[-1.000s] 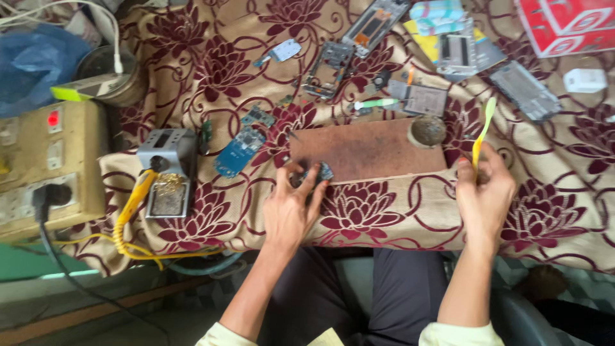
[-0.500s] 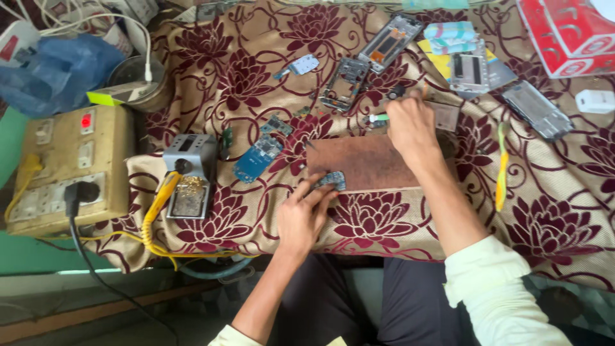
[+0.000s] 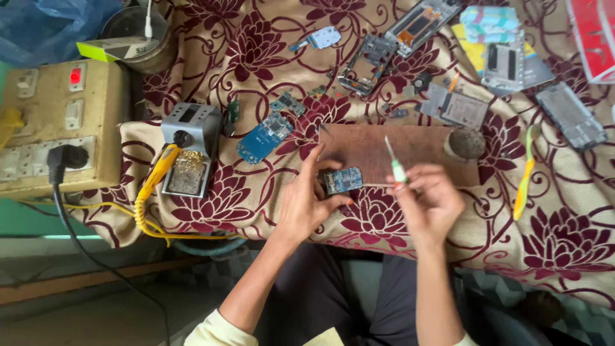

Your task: The person cleans a small blue circuit board using a toothbrush and a screwdriver. They scrub the board's surface and scrape at components while holding it on a wooden block.

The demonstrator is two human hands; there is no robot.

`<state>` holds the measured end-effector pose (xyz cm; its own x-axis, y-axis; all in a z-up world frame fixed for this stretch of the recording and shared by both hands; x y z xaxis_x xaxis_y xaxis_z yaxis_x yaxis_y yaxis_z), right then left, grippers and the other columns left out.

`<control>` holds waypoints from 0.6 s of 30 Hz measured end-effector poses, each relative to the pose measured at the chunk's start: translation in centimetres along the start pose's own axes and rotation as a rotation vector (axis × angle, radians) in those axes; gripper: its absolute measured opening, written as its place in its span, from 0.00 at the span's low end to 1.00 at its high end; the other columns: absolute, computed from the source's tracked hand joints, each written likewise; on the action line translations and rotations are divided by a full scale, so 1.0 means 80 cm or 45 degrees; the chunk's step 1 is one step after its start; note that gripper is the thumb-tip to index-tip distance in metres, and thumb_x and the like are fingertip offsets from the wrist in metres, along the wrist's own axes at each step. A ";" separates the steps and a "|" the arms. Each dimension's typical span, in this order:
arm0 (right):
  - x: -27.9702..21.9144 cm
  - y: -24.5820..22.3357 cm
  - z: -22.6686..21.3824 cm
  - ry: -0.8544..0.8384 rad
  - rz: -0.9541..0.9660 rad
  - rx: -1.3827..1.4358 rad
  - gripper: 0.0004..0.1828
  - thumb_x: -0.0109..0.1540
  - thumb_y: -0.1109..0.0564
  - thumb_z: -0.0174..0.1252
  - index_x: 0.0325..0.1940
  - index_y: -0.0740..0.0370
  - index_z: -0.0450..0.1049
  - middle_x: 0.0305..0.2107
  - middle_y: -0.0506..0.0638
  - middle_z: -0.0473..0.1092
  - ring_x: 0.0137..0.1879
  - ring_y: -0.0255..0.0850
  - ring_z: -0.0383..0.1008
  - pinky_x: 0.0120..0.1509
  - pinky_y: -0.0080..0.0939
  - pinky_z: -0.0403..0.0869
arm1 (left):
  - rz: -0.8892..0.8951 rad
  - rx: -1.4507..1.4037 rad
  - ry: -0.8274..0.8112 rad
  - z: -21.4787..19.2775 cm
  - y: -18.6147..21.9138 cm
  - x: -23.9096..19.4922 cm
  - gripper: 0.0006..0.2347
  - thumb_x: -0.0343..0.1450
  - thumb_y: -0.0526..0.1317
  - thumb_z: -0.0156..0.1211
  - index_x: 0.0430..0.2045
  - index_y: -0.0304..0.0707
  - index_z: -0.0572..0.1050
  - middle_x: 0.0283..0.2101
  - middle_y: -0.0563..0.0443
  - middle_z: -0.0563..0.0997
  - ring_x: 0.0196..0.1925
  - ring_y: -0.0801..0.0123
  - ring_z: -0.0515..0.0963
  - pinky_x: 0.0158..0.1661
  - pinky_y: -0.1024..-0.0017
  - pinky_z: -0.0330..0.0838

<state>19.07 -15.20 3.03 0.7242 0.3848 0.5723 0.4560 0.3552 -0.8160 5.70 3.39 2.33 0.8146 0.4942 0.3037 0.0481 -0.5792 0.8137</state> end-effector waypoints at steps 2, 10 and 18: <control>-0.033 0.010 0.009 0.079 0.145 0.012 0.11 0.62 0.76 0.61 0.45 0.74 0.68 0.46 0.58 0.70 0.47 0.42 0.79 0.48 0.38 0.82 | 0.041 -0.022 -0.028 0.000 0.002 0.001 0.47 0.55 0.40 0.81 0.69 0.35 0.54 0.55 0.50 0.81 0.20 0.71 0.75 0.26 0.72 0.73; -0.047 0.009 0.011 -0.118 0.226 -0.453 0.15 0.67 0.67 0.53 0.57 0.70 0.77 0.40 0.54 0.77 0.38 0.33 0.75 0.41 0.32 0.73 | -0.064 -0.021 -0.072 0.002 -0.001 0.000 0.45 0.56 0.40 0.80 0.68 0.36 0.57 0.53 0.53 0.84 0.20 0.73 0.76 0.25 0.73 0.73; -0.049 0.016 0.012 -0.098 0.305 -0.276 0.14 0.66 0.66 0.59 0.56 0.71 0.77 0.36 0.52 0.77 0.37 0.31 0.73 0.39 0.32 0.72 | -0.052 0.007 0.094 0.004 -0.010 -0.004 0.33 0.64 0.37 0.75 0.65 0.36 0.64 0.48 0.52 0.87 0.22 0.75 0.76 0.28 0.75 0.74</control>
<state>16.28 -15.47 -0.17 0.7867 0.5016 0.3599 0.3830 0.0606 -0.9218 5.60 3.51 1.48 0.7668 0.5641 0.3063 0.0837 -0.5610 0.8236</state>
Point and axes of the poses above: each hand's wrist, its own x-axis towards the middle knuckle, its own z-axis out of the palm, y = z × x, the point moved 7 cm from there along x, towards the middle knuckle
